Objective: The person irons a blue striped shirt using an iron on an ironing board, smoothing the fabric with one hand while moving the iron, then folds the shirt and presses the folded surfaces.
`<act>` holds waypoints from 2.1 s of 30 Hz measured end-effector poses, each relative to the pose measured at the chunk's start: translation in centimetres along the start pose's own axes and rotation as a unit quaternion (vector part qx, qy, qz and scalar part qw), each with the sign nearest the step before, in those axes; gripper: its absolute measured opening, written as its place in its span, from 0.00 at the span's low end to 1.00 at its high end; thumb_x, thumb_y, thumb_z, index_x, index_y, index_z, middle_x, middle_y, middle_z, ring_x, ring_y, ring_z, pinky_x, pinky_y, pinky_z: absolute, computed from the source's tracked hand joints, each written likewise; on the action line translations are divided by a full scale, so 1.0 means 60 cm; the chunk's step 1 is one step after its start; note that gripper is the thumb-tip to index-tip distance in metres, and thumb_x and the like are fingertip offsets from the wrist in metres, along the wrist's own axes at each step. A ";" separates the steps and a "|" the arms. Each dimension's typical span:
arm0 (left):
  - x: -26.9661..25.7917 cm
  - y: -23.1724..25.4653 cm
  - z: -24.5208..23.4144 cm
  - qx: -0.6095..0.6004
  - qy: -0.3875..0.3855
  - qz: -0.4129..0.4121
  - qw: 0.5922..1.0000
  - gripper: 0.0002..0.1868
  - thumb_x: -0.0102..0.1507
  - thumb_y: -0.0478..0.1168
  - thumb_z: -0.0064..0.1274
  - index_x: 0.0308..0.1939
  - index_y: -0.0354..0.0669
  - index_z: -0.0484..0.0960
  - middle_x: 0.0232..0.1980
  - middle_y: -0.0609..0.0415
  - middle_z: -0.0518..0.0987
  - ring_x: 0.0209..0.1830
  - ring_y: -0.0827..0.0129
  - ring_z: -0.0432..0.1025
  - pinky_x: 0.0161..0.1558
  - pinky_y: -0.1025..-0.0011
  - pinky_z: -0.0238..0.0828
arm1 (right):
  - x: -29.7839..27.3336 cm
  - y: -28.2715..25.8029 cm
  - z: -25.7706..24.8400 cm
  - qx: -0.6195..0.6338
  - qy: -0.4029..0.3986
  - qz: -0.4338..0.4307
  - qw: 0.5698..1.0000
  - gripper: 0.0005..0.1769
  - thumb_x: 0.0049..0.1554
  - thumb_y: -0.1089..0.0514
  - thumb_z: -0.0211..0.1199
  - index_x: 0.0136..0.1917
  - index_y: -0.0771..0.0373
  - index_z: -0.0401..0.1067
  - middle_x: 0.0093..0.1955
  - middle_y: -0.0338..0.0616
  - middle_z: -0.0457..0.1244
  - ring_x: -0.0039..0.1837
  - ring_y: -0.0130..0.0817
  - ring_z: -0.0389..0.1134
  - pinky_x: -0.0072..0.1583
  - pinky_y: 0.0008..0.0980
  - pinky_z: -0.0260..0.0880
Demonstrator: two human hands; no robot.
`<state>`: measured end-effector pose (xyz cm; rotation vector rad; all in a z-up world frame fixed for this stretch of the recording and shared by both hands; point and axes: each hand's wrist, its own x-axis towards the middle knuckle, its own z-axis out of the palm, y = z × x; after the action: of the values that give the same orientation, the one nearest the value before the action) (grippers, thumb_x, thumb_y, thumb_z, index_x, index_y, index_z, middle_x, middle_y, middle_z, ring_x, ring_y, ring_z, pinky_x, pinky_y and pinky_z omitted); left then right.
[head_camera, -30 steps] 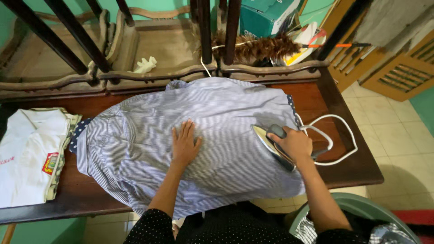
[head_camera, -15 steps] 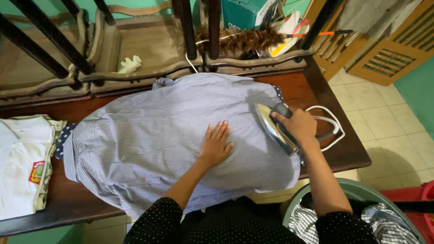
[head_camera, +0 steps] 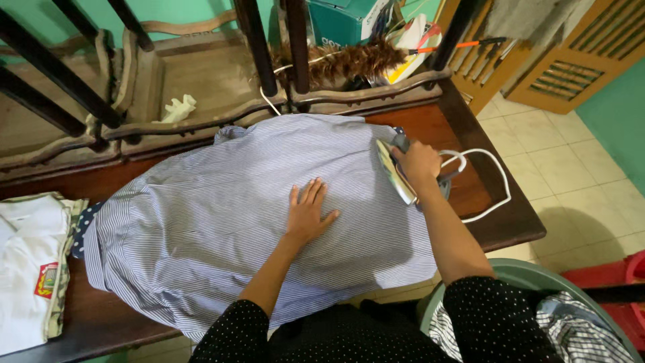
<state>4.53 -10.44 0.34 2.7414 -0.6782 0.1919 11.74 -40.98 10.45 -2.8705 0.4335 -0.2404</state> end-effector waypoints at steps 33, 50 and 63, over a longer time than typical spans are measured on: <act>-0.317 -0.206 -0.124 0.021 0.162 -0.188 0.969 0.26 0.67 0.44 0.48 0.68 0.40 0.70 0.74 0.49 0.67 0.77 0.57 0.55 0.75 0.46 0.41 | -0.253 -0.272 -0.014 -0.063 -0.217 -0.447 0.866 0.41 0.45 0.18 0.57 0.56 0.49 0.79 0.35 0.49 0.71 0.40 0.49 0.74 0.45 0.47 0.74; -0.559 -0.385 -0.085 -0.258 0.445 -0.464 0.721 0.12 0.63 0.39 0.61 0.46 0.34 0.80 0.41 0.48 0.82 0.41 0.63 0.77 0.48 0.67 0.73 | -0.355 -0.450 0.002 -0.091 -0.222 -0.457 0.856 0.38 0.48 0.18 0.53 0.49 0.49 0.79 0.42 0.45 0.72 0.46 0.48 0.75 0.49 0.48 0.74; -0.641 -0.579 -0.120 -0.437 0.382 -0.426 0.693 0.25 0.61 0.43 0.63 0.55 0.29 0.76 0.48 0.50 0.82 0.47 0.70 0.75 0.50 0.73 0.73 | -0.410 -0.546 0.023 -0.079 -0.183 -0.449 0.871 0.40 0.49 0.16 0.54 0.51 0.48 0.79 0.38 0.45 0.71 0.43 0.45 0.74 0.46 0.45 0.73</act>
<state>-13.20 37.71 -9.84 1.5273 0.6225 0.5527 -2.33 -2.65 14.13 -2.9400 -1.0128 0.2112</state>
